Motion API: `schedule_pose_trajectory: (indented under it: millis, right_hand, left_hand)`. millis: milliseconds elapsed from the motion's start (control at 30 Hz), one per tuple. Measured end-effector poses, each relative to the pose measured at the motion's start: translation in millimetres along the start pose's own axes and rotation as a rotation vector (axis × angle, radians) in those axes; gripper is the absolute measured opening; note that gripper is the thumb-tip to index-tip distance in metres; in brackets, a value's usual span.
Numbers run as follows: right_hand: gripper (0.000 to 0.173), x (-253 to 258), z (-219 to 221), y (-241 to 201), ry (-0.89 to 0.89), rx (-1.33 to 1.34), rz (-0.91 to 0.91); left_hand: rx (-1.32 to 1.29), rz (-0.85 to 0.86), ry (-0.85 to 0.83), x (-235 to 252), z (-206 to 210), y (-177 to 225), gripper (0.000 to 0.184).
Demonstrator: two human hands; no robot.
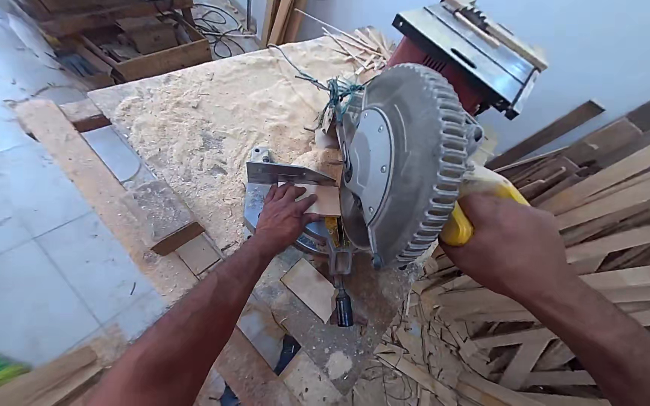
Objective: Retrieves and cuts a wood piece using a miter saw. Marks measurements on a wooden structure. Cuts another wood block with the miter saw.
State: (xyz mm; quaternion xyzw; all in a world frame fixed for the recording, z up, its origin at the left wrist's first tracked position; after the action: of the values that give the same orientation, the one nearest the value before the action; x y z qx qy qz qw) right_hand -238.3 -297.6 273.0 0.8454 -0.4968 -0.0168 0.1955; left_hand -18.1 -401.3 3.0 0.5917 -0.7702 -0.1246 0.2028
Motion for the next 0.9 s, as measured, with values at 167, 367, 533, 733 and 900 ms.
schedule_pose_trajectory:
  millis: [167, 367, 533, 733, 900]
  right_hand:
    - [0.032, -7, 4, -5, 0.069, -0.016, -0.013]
    - [0.034, -16, 12, -12, 0.168, -0.017, -0.012]
    - [0.033, -25, 26, -21, 0.229, -0.026, 0.019]
    - [0.027, -30, 53, -24, 0.051, 0.073, -0.031]
    - [0.037, 15, -31, 31, -0.072, 0.196, 0.141]
  left_hand:
    - [0.012, -0.027, -0.024, 2, 0, 0, 0.048]
    - [0.003, -0.041, -0.049, 3, -1, 0, 0.048]
    - [0.020, -0.047, -0.052, 3, -1, 0, 0.047]
    - [-0.001, -0.027, -0.052, 5, 0, -3, 0.047]
    - [0.014, 0.135, -0.265, 12, -21, 2, 0.047]
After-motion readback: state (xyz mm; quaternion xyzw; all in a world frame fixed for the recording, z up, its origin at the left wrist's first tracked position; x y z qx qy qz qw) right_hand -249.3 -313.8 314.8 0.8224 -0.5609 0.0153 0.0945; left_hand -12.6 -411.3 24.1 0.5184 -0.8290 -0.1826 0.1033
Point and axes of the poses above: each hand's wrist, its own x-axis towards the middle knuckle, its own z-axis out of the palm, y = z × x, the point moved 8 cm from there along x, towards the middle knuckle, and after that the axes turned 10 degrees about -z, right-handed, at the moved point
